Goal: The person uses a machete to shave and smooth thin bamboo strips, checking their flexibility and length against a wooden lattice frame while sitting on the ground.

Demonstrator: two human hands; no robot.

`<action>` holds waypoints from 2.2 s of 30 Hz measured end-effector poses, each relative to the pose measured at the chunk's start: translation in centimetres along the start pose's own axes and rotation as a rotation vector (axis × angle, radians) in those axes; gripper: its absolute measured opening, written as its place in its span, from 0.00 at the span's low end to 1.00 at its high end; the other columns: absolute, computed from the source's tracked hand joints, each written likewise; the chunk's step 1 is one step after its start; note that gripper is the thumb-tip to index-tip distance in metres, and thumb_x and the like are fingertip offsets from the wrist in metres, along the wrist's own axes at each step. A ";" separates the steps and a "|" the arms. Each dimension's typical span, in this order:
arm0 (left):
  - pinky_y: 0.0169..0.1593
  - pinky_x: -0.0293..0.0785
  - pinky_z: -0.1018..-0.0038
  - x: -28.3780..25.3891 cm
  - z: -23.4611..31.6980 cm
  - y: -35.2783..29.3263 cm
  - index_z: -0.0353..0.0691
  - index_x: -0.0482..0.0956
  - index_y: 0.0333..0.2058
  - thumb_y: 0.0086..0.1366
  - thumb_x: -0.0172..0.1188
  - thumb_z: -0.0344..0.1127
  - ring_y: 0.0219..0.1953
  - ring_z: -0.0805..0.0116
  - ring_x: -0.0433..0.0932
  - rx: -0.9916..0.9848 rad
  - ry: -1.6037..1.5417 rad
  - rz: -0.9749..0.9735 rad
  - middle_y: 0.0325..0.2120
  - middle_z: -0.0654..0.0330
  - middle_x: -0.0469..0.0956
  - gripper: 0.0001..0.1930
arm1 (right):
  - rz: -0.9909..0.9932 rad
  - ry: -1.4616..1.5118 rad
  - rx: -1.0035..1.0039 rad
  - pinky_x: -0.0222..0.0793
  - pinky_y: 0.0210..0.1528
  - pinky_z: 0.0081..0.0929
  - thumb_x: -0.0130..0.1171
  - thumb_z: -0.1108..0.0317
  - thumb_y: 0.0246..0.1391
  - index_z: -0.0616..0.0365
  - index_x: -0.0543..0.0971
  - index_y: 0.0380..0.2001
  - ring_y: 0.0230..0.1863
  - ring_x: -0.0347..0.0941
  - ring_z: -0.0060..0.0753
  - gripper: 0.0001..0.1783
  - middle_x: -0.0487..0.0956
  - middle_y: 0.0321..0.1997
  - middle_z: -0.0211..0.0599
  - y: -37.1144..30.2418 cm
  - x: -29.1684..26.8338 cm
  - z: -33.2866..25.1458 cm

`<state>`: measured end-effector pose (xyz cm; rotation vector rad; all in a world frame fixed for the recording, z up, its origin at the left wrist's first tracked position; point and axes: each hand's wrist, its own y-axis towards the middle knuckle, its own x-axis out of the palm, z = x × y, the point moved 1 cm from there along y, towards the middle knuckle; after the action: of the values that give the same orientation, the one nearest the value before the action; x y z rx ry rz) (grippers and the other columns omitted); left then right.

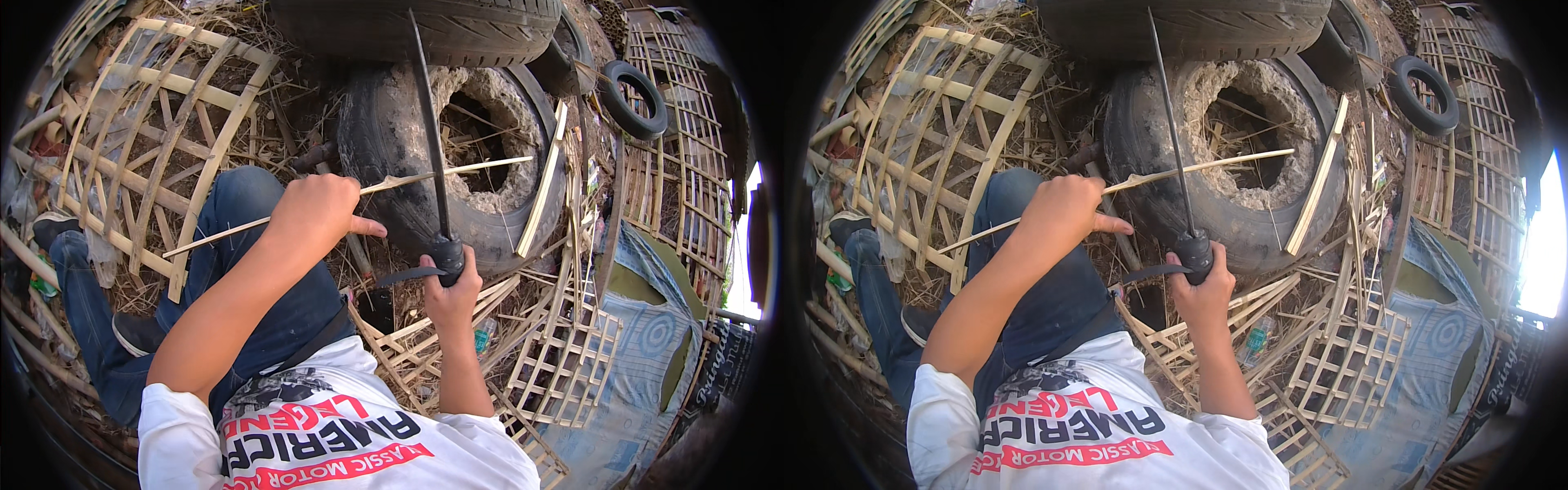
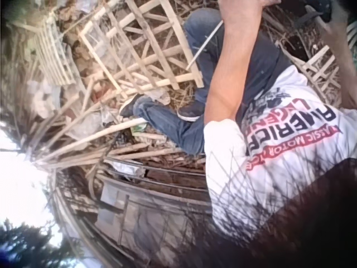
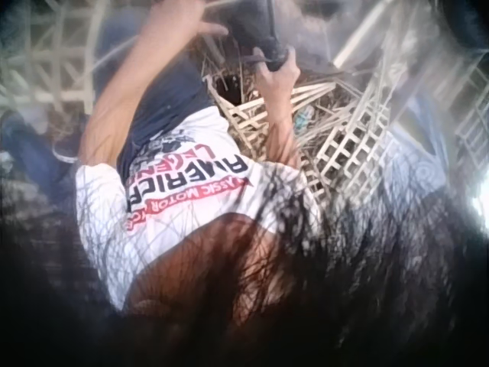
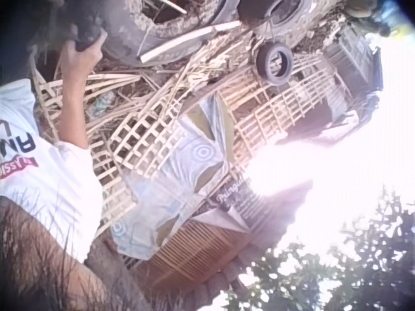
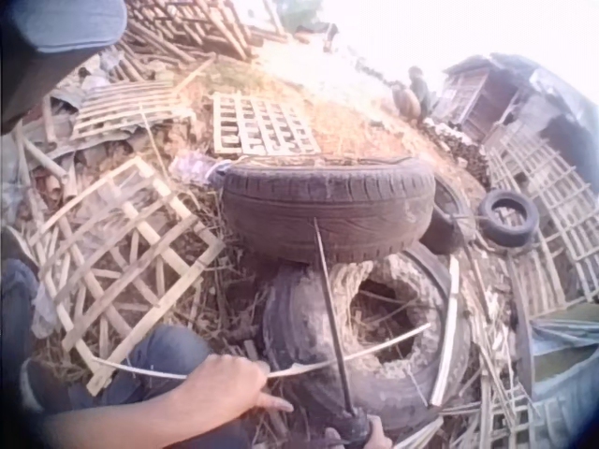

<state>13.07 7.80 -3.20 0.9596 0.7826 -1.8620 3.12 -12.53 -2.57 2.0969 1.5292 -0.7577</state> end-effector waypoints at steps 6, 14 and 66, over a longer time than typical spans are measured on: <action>0.33 0.77 0.60 4.8 -2.0 0.7 0.30 0.78 0.22 0.43 0.64 0.67 0.28 0.47 0.80 -0.049 -0.043 -0.130 0.20 0.46 0.78 0.36 | -0.054 -0.059 0.088 0.72 0.30 0.30 0.68 0.63 0.47 0.64 0.72 0.34 0.25 0.79 0.40 0.19 0.79 0.23 0.47 -0.5 2.2 3.7; 0.34 0.76 0.60 2.9 -1.3 1.1 0.31 0.77 0.22 0.41 0.65 0.68 0.29 0.48 0.80 -0.026 -0.043 -0.107 0.19 0.47 0.77 0.36 | -0.091 -0.121 0.081 0.72 0.30 0.31 0.68 0.59 0.48 0.66 0.70 0.35 0.25 0.80 0.43 0.23 0.79 0.23 0.49 0.1 0.7 2.0; 0.24 0.76 0.70 5.6 -1.4 -1.6 0.37 0.73 0.23 0.45 0.64 0.64 0.20 0.58 0.81 0.028 0.104 0.183 0.12 0.57 0.76 0.30 | -0.042 -0.213 0.085 0.70 0.30 0.37 0.65 0.59 0.50 0.67 0.72 0.28 0.26 0.77 0.55 0.20 0.76 0.20 0.55 -1.3 2.7 4.5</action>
<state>10.22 7.30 -8.51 1.1147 0.7067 -1.6794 1.78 -13.03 -7.77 1.9756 1.4517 -1.0415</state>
